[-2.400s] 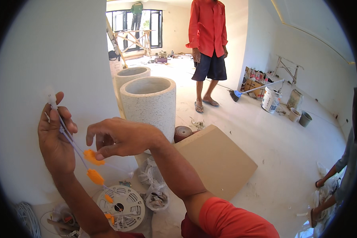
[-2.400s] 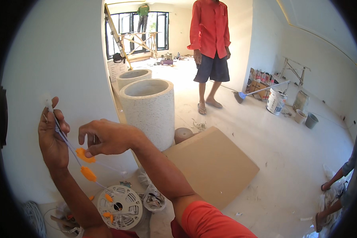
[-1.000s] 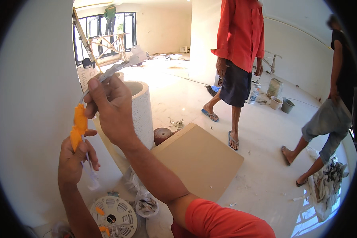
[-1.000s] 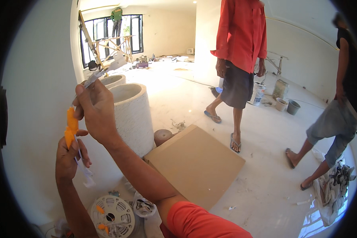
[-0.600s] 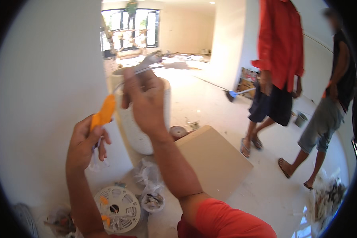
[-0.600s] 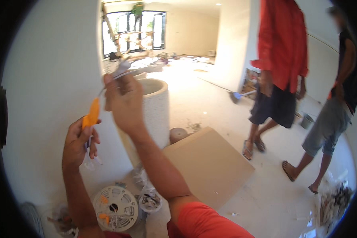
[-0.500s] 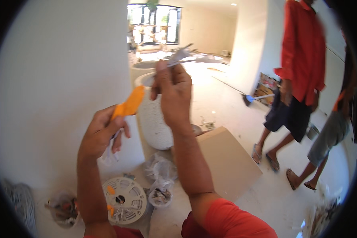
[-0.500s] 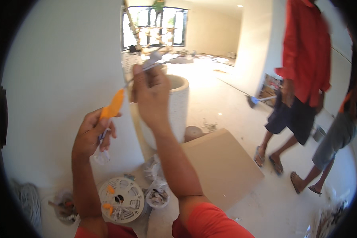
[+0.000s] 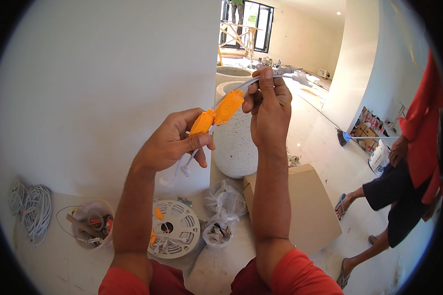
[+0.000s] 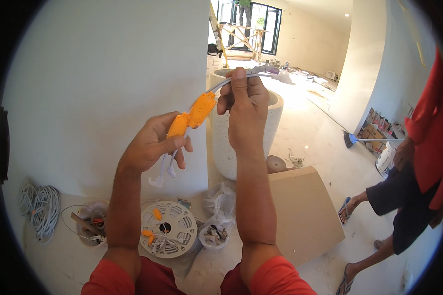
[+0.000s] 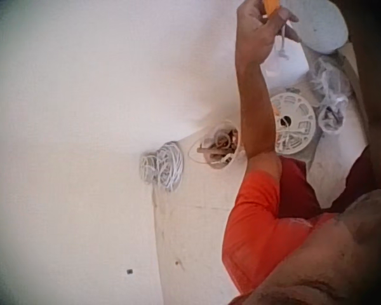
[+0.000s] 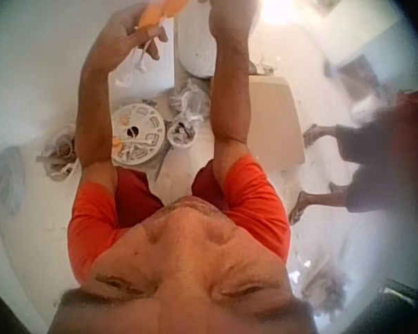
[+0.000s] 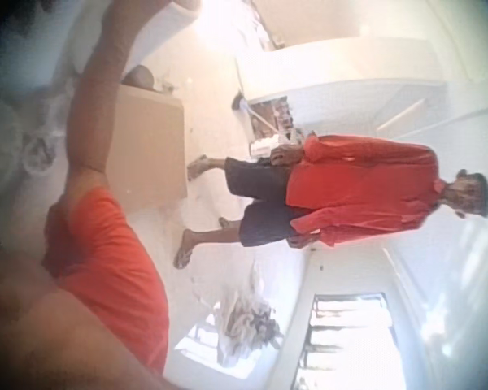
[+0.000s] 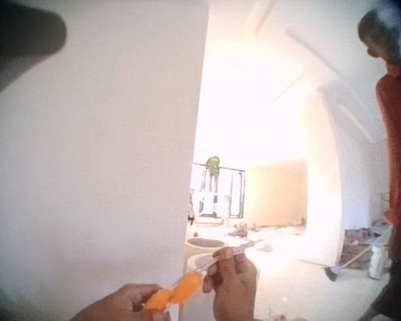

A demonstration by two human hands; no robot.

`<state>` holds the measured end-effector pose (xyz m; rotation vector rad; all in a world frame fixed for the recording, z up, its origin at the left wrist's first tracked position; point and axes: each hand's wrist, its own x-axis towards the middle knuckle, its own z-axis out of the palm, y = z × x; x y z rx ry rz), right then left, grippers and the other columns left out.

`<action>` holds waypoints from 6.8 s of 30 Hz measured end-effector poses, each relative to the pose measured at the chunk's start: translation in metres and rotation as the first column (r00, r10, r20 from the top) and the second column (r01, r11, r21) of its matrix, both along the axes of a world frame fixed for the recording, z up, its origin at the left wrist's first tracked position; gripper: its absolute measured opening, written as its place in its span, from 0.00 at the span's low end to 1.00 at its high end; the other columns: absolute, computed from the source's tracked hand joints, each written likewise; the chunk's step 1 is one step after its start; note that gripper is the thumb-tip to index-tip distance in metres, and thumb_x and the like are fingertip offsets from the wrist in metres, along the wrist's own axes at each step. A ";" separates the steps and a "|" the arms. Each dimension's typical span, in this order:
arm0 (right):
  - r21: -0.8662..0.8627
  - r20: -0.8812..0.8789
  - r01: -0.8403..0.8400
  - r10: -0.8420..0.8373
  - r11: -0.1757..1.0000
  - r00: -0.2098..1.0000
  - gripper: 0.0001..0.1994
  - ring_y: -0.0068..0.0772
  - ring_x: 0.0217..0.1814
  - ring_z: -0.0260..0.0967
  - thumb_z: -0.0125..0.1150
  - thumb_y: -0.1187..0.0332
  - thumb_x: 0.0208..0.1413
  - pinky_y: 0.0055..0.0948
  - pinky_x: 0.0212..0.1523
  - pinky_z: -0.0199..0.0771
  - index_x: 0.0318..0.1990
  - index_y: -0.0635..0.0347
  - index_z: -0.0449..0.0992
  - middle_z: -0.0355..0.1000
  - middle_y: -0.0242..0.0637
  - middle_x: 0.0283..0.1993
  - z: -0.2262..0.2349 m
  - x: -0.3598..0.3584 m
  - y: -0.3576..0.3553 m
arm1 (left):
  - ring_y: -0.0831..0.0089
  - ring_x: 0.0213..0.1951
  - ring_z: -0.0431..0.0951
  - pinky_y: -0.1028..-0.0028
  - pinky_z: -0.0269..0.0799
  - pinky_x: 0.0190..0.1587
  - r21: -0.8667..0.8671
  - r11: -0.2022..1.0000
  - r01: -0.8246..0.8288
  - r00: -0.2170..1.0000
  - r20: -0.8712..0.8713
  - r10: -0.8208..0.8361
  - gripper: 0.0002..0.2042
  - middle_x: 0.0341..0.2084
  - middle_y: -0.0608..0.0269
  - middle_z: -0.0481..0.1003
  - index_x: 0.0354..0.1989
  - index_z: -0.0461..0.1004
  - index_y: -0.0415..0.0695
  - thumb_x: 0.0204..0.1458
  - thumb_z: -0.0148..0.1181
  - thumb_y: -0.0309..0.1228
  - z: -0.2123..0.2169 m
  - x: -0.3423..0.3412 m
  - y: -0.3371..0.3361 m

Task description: The person walks into a room under construction and sits on the floor. They pick up a white electrical plug and a yellow connector, then proceed to assemble them by hand. Another person is visible in the background working with cables.

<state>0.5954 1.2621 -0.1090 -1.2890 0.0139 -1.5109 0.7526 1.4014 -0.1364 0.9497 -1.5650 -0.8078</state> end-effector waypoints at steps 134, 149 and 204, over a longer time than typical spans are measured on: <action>-0.079 -0.015 -0.116 0.115 0.990 0.993 0.20 0.22 0.55 0.70 0.59 0.56 0.70 0.25 0.59 0.68 0.55 0.66 0.75 0.73 0.37 0.50 -0.067 0.064 0.005 | 0.76 0.27 0.73 0.75 0.67 0.25 -0.644 0.275 -0.714 0.700 -0.640 0.317 0.11 0.38 0.66 0.74 0.52 0.69 0.46 0.66 0.58 0.35 0.025 0.076 0.178; -0.006 -0.171 -0.226 0.222 0.974 0.960 0.13 0.13 0.37 0.60 0.61 0.58 0.69 0.18 0.38 0.60 0.47 0.59 0.76 0.71 0.29 0.43 -0.057 0.069 0.052 | 0.80 0.11 0.62 0.81 0.56 0.13 -0.614 0.636 0.467 0.860 0.483 -0.165 0.11 0.14 0.64 0.68 0.40 0.80 0.36 0.66 0.58 0.33 0.028 -0.064 0.222; -0.232 -0.215 -0.197 0.148 0.952 0.965 0.22 0.22 0.30 0.68 0.63 0.51 0.66 0.23 0.33 0.68 0.39 0.67 0.79 0.74 0.35 0.28 0.002 0.091 0.105 | 0.85 0.09 0.62 0.82 0.51 0.10 -0.625 0.665 0.409 0.899 0.399 -0.179 0.21 0.13 0.66 0.70 0.38 0.80 0.33 0.68 0.55 0.43 0.070 -0.067 0.216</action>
